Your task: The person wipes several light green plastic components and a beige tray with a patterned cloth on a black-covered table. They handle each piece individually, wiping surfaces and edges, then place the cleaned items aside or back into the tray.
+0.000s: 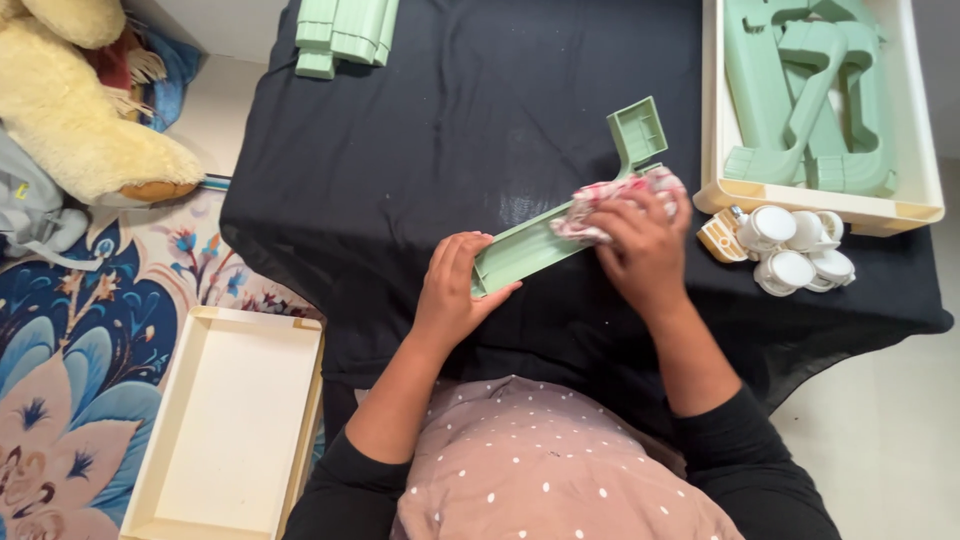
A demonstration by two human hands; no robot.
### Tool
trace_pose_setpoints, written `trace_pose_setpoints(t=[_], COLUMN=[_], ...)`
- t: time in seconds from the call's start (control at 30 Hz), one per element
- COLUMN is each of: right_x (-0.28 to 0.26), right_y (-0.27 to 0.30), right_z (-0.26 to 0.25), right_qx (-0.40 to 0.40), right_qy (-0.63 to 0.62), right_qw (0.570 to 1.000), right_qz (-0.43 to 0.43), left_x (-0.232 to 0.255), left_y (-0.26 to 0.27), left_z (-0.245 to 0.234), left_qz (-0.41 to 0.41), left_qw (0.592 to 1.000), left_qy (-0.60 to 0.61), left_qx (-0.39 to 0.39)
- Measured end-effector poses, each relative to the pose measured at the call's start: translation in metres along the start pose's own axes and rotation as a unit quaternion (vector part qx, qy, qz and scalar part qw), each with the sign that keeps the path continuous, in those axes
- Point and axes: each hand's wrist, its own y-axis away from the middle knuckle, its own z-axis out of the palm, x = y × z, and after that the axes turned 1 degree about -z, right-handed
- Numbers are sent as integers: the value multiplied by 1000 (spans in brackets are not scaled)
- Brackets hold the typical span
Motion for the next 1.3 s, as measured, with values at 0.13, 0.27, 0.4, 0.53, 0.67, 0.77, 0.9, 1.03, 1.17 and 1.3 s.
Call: trace_pose_setpoints(t=[0.13,0.27,0.4,0.53,0.67,0.77,0.9,1.03,1.17,1.3], right_x=[-48,-84,-62,-16,-8,-37,-82,-69,-20,3], right_y=[4,11,10,3,5,6,7,-3,-9,7], right_z=[21,34,25,7,2,14,28,15,-6,-1], right_qx=[-6,2,3,2,1,-6,1,-10,-18,-7], right_qy=[-20,-52,-65,-20,-1,-14,-39,-78,-59,-50], right_qw=[997,995,995,1000,1000,999,995,993,998,999], right_qz=[-73,-87,-81,-15,2,-44,-93,-83,-7,11], left_x=[2,4,7,9,10,8,5,2,2,5], left_y=[0,1,0,-4,-5,-7,-3,-4,-8,-12], left_z=[-1,-1,-3,-4,-5,-5,-3,-3,-4,-8], left_qz=[-20,-25,-26,-17,-24,-11,-28,-17,-10,-20], left_qw=[1000,1000,999,1000,999,1000,999,1000,1000,999], left_qy=[7,-1,4,4,-1,-7,-5,7,9,6], left_qx=[-9,-14,-24,-22,-26,-25,-28,-21,-21,-35])
